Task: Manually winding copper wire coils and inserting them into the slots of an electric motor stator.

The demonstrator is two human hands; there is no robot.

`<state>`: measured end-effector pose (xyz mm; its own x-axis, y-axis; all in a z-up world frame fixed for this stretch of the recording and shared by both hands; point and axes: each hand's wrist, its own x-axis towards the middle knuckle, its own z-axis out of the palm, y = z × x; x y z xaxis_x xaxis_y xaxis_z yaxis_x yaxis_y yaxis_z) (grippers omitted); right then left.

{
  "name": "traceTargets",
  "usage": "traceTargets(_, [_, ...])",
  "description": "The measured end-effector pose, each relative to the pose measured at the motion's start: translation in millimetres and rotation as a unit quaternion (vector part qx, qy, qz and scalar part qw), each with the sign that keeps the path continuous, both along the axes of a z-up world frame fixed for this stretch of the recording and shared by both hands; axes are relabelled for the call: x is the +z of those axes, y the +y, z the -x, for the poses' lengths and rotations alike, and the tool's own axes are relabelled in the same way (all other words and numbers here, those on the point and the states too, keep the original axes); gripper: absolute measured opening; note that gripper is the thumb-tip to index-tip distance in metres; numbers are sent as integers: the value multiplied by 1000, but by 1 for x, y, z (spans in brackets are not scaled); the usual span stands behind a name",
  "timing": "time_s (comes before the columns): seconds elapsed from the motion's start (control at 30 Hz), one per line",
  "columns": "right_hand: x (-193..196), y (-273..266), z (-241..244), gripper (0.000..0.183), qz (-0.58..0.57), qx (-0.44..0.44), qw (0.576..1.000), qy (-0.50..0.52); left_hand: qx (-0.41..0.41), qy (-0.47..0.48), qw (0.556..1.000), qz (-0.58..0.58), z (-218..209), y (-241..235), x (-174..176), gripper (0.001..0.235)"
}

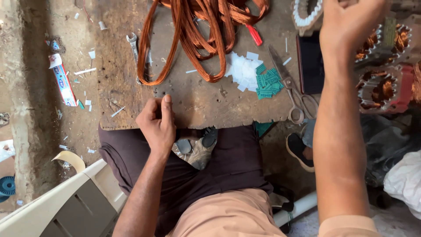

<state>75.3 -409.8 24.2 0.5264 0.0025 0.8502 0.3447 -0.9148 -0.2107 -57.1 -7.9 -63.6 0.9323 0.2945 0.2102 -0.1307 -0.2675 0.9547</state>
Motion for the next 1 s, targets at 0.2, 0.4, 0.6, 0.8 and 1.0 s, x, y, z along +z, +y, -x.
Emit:
traceTargets(0.2, [68, 70, 84, 17, -9, 134, 982, 129, 7, 2, 1000, -5, 0, 1, -2, 33])
traceTargets(0.4, [50, 139, 93, 24, 16, 367, 887, 278, -28, 93, 985, 146, 5, 8, 4, 28])
traceTargets(0.6, [23, 166, 96, 26, -46, 438, 830, 341, -158, -18, 976, 146, 29, 3, 35, 32])
traceTargets(0.8, [24, 164, 101, 29, -47, 412, 849, 327, -212, -19, 961, 179, 33, -25, 25, 31])
traceTargets(1.0, [-29, 157, 133, 16, -207, 310, 890, 264, -110, -67, 960, 247, 32, -39, 4, 21])
